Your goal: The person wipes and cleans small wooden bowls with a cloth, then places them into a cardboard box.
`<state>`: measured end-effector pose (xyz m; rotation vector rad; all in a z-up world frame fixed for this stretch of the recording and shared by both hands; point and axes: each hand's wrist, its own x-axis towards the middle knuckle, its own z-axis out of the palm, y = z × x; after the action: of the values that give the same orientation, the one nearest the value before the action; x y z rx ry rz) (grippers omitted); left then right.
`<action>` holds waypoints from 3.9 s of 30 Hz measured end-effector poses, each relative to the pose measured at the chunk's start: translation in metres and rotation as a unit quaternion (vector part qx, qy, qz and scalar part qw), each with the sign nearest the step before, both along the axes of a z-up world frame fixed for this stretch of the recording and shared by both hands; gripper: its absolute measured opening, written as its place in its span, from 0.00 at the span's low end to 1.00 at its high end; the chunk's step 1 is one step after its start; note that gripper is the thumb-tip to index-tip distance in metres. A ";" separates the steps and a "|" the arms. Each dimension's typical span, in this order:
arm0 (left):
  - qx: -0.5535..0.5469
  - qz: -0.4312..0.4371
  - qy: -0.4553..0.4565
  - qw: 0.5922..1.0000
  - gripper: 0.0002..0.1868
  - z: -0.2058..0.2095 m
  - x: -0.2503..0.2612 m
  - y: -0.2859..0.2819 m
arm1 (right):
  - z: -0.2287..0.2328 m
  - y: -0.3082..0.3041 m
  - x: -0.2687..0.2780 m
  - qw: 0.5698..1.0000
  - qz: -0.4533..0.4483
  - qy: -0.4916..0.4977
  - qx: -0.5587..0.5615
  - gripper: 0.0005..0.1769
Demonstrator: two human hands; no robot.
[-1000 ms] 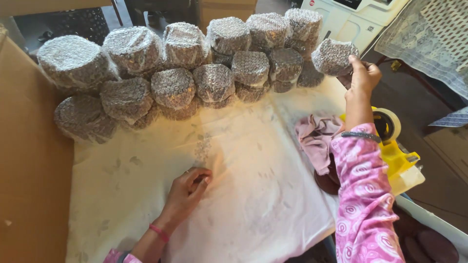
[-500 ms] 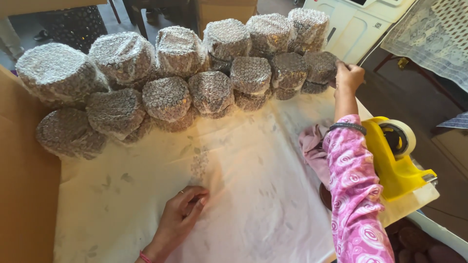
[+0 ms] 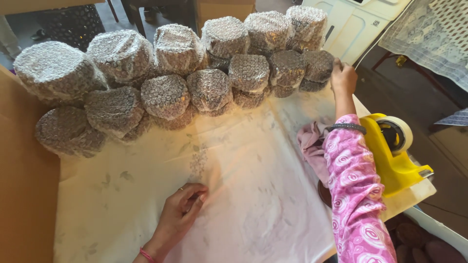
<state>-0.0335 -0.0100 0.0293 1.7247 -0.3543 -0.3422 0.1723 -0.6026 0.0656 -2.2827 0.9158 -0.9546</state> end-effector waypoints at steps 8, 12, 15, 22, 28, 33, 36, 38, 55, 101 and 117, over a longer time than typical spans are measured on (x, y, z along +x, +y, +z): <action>0.000 -0.003 -0.016 1.000 0.11 0.007 -0.001 -0.002 | -0.012 0.016 -0.009 0.899 0.053 -0.115 0.419 0.29; 0.002 -0.003 -0.027 1.000 0.10 0.007 -0.001 -0.001 | -0.017 0.019 -0.012 0.894 0.054 -0.146 0.421 0.24; 0.006 -0.003 -0.032 0.999 0.10 0.007 -0.001 -0.001 | -0.030 0.006 0.000 0.930 0.065 -0.140 0.333 0.24; 0.035 0.004 -0.054 0.998 0.10 -0.001 0.001 -0.002 | -0.058 -0.042 0.027 0.981 0.116 -0.094 0.120 0.28; 0.007 -0.004 -0.039 0.999 0.09 0.007 0.001 -0.003 | -0.003 0.027 -0.009 0.957 0.073 -0.081 0.271 0.31; 0.035 0.001 -0.056 0.998 0.10 0.007 0.002 -0.004 | -0.061 -0.049 0.032 0.991 0.037 -0.117 0.061 0.31; 0.039 -0.001 -0.083 0.996 0.10 0.004 0.002 -0.003 | -0.023 -0.023 0.007 0.992 0.060 -0.114 0.009 0.29; 0.033 -0.006 -0.098 0.995 0.09 0.003 0.002 -0.003 | 0.013 0.012 -0.025 0.990 0.089 -0.104 0.022 0.28; 0.053 -0.018 -0.251 0.966 0.05 0.008 -0.003 -0.005 | 0.035 0.119 -0.185 0.836 0.367 0.399 -0.082 0.50; 0.072 -0.013 -0.311 0.948 0.06 0.009 -0.007 -0.004 | 0.020 0.389 -0.177 0.793 0.563 -0.011 -0.233 0.26; 0.382 0.037 -0.597 0.704 0.17 0.250 -0.058 0.074 | 0.008 0.388 -0.183 0.750 0.606 -0.012 -0.266 0.24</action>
<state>-0.0918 0.0644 0.2798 2.6012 -1.1967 0.9281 -0.0110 -0.2143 0.0739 -2.5261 -0.9944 -0.5990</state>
